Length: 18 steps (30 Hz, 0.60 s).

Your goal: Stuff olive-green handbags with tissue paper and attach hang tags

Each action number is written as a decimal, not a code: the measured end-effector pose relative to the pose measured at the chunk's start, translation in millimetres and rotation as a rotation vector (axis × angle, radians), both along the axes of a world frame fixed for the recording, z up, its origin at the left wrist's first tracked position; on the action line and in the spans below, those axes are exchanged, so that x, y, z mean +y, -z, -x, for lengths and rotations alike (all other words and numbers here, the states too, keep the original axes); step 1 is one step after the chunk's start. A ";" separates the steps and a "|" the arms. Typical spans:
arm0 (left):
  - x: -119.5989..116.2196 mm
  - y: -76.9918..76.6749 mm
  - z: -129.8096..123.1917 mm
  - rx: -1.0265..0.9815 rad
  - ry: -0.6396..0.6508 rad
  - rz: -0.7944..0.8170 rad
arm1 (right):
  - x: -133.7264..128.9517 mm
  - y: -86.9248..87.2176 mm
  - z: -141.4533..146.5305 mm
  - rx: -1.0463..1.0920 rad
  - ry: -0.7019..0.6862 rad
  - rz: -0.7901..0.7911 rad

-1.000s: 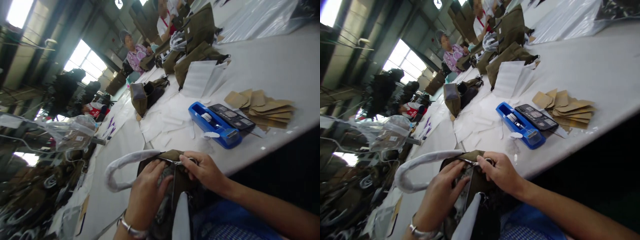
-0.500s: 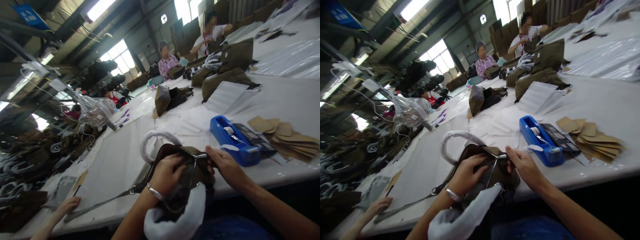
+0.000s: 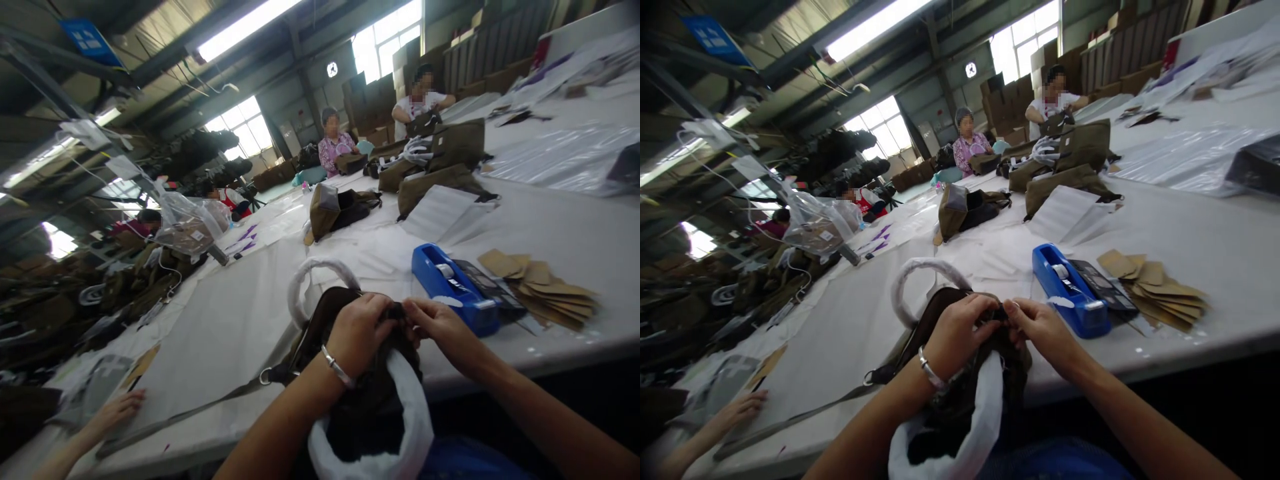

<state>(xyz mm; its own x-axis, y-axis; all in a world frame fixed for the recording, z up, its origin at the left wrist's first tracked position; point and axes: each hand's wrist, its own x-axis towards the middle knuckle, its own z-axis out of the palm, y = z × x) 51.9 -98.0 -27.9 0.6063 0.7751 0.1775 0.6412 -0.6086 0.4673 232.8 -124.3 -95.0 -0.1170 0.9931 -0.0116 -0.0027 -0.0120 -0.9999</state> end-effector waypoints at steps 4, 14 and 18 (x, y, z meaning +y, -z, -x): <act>0.0 -2.7 6.4 -0.110 0.002 0.058 | 1.1 -1.4 0.3 -0.246 -0.019 -0.034; -5.9 0.7 1.5 0.139 -0.235 -0.007 | 2.2 1.4 13.3 -0.387 0.147 -0.192; -0.4 -1.0 4.3 0.103 -0.270 0.074 | 5.9 0.3 17.2 -0.423 0.192 -0.223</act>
